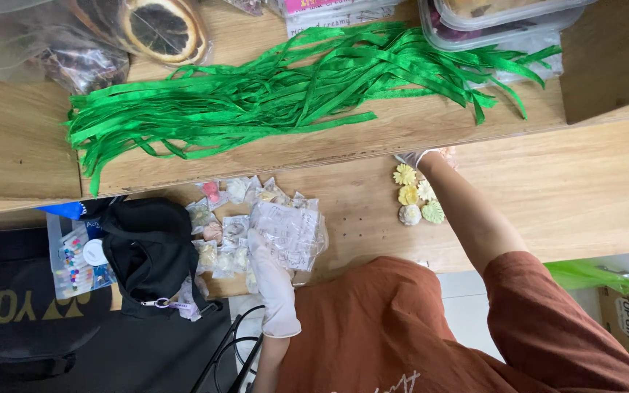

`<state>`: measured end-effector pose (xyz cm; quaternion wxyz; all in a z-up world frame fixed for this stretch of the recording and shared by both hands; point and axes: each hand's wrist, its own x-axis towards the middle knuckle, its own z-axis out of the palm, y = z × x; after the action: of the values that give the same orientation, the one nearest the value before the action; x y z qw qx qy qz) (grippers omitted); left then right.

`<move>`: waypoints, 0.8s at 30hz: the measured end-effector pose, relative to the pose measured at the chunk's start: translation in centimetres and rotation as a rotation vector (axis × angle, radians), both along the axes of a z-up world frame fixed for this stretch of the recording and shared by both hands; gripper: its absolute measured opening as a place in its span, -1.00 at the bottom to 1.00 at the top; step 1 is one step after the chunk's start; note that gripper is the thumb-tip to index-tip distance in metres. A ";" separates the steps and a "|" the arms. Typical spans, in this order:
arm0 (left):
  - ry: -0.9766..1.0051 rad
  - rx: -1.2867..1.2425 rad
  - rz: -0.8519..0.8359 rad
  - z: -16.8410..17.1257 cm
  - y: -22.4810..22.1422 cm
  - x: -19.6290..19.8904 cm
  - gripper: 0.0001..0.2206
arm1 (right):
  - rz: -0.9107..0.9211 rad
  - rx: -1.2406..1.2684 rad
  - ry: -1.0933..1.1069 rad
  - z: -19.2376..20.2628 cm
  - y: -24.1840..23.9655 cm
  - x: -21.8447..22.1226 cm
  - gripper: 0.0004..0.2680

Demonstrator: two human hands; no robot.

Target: The person places small decorative wax flowers into individual plastic bags and arranges them on a desk.

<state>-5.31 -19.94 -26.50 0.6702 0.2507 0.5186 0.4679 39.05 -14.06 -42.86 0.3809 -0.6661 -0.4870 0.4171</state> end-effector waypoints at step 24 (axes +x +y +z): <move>-0.017 -0.131 0.008 2.6 1.0 1.1 -0.33 | -0.004 0.052 -0.592 5.3 0.4 -1.0 -0.47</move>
<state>-4.22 -18.95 -23.94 0.6877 0.2003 0.5434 0.4377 38.02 -13.69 -37.56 0.2402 -0.7498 -0.5861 0.1911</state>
